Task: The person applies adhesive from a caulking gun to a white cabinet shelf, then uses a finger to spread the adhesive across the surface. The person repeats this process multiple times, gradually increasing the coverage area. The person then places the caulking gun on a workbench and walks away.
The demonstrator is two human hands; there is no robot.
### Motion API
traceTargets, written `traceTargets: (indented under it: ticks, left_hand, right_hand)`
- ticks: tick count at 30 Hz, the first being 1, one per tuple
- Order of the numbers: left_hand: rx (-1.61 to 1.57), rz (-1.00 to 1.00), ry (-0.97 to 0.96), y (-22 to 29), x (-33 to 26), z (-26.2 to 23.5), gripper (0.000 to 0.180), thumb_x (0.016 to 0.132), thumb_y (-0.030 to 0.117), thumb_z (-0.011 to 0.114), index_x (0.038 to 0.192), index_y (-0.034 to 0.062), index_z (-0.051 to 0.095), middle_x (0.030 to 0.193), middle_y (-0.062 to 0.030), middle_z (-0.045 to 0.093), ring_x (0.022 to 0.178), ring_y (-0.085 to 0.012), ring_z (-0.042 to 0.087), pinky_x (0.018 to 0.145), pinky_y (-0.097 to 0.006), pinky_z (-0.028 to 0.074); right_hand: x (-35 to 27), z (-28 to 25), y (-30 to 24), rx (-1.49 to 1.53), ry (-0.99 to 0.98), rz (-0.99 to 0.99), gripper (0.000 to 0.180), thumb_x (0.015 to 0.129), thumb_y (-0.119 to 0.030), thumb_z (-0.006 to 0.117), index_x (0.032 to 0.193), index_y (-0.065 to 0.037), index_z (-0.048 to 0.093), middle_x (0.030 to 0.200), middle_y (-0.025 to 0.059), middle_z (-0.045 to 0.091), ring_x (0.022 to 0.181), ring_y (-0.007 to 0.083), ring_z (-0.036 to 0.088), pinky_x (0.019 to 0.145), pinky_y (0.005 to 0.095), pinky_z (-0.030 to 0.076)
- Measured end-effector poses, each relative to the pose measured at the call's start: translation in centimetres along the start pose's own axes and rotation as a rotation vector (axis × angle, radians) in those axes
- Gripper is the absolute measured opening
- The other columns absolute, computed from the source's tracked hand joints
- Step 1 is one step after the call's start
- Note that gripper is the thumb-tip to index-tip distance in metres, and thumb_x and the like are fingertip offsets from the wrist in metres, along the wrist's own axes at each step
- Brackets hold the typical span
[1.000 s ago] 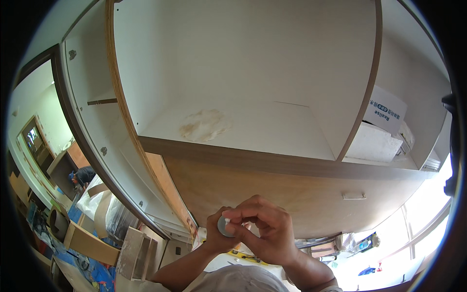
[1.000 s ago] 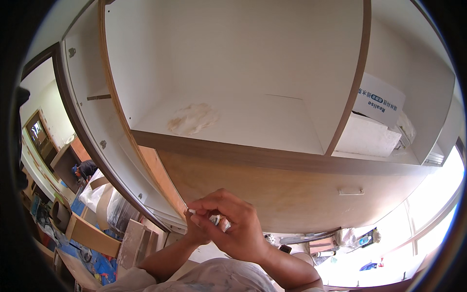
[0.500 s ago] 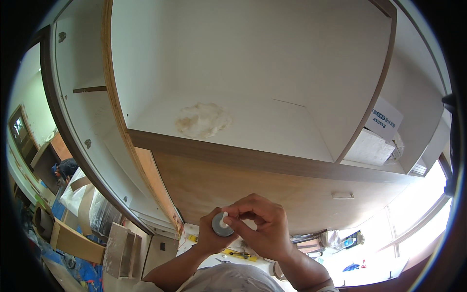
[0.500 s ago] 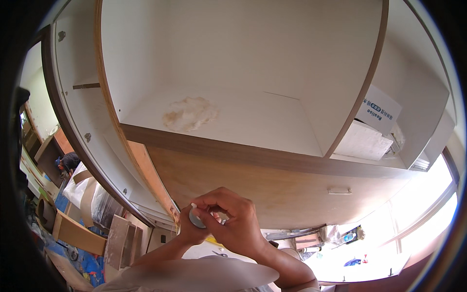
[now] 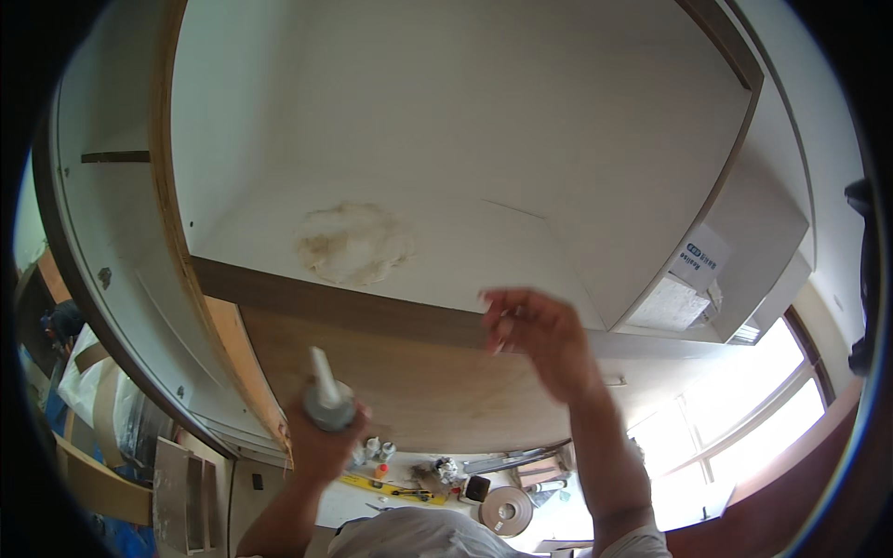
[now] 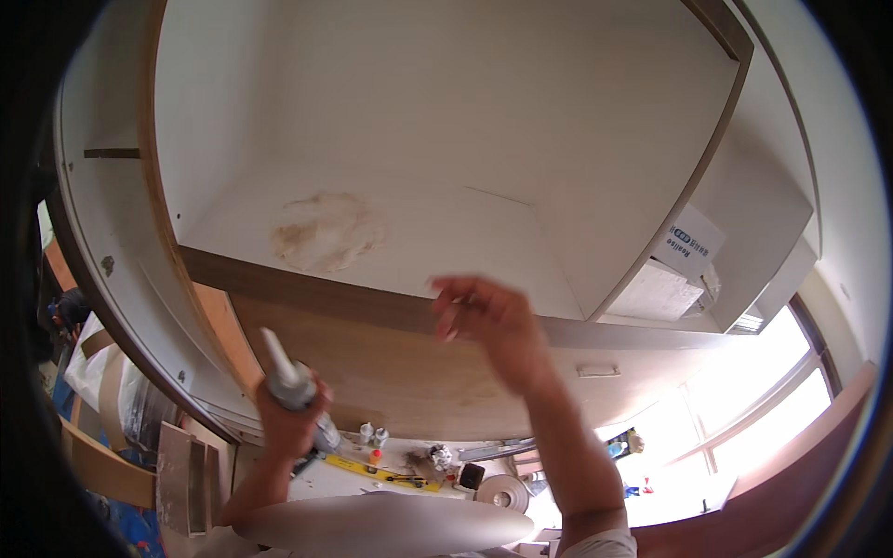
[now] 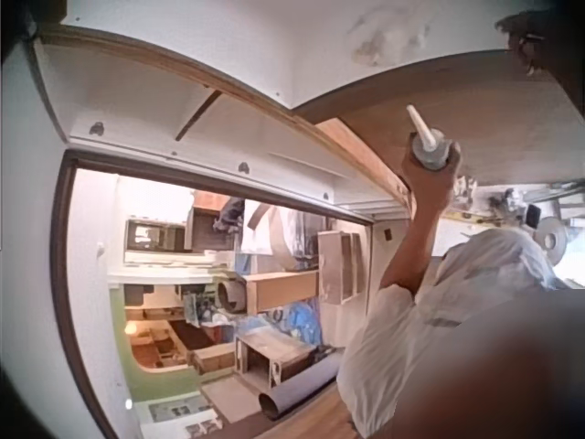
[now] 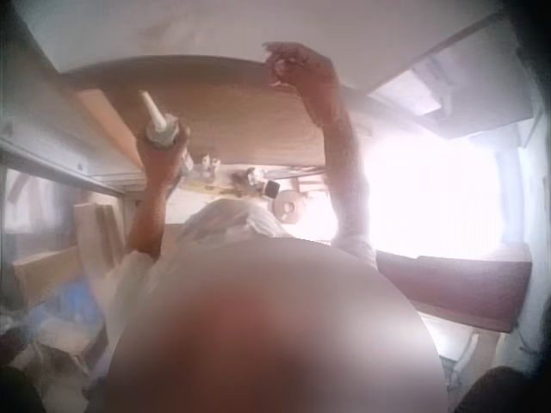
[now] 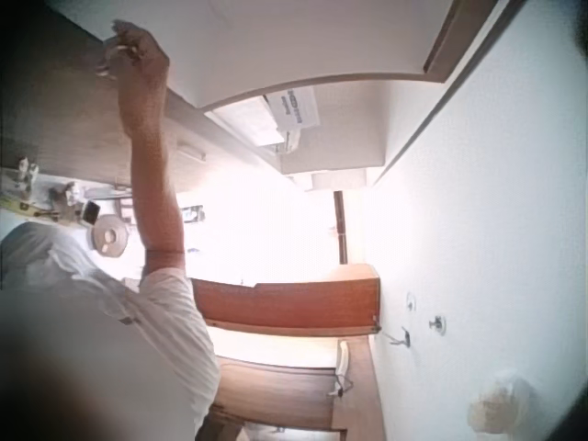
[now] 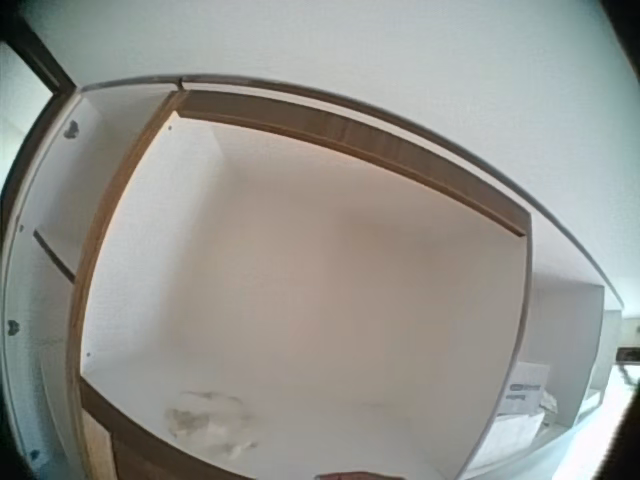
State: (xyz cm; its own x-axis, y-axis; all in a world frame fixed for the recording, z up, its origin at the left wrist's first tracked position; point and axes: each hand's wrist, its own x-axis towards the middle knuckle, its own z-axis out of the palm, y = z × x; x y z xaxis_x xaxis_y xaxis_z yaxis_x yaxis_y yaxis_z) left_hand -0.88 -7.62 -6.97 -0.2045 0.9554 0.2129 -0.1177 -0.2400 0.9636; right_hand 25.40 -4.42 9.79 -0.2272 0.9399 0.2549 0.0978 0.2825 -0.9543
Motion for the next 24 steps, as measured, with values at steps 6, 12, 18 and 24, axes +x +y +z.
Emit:
traceTargets:
  ticks: [6, 12, 18, 24]
  left_hand:
    - [0.174, 0.540, 0.344, 4.0, 7.9, -4.9, 0.056, 0.076, 0.003, 0.079, 0.129, 0.0038, 0.061, 0.135, -0.0095, 0.062, 0.123, -0.0235, 0.060, 0.105, -0.040, 0.048]
    - [0.610, 0.779, 0.425, 4.4, 13.3, -6.7, 0.055, 0.079, 0.011, 0.079, 0.131, 0.0061, 0.060, 0.145, -0.0101, 0.059, 0.147, -0.0360, 0.043, 0.121, -0.057, 0.033]
    - [0.571, 0.588, 0.378, 3.3, 14.0, -6.6, 0.055, 0.078, 0.012, 0.082, 0.129, 0.0092, 0.061, 0.140, -0.0087, 0.061, 0.150, -0.0362, 0.038, 0.125, -0.059, 0.024]
    - [0.602, 0.609, 0.353, 3.3, 14.3, -6.9, 0.053, 0.078, 0.015, 0.084, 0.127, 0.0095, 0.063, 0.137, -0.0076, 0.063, 0.147, -0.0352, 0.042, 0.127, -0.058, 0.021]
  right_hand:
    - [14.4, -10.7, 1.7, -0.208, 0.207, 0.254, 0.031, 0.095, -0.011, 0.058, 0.123, -0.001, 0.065, 0.102, 0.0058, 0.061, 0.087, 0.0162, 0.062, 0.084, 0.0350, 0.055]
    - [25.4, -15.1, 7.4, -0.285, 0.310, 0.412, 0.023, 0.098, -0.013, 0.061, 0.117, -0.002, 0.066, 0.099, 0.0060, 0.062, 0.083, 0.0181, 0.062, 0.079, 0.0353, 0.056]
    - [32.7, -16.1, 10.4, -0.449, 0.387, 0.518, 0.012, 0.096, -0.011, 0.066, 0.100, 0.000, 0.066, 0.091, 0.0099, 0.064, 0.074, 0.0212, 0.063, 0.058, 0.0360, 0.053]
    - [34.2, -15.7, 10.3, -0.568, 0.356, 0.546, 0.011, 0.095, -0.009, 0.064, 0.088, 0.000, 0.065, 0.082, 0.0121, 0.064, 0.072, 0.0234, 0.063, 0.058, 0.0365, 0.052]
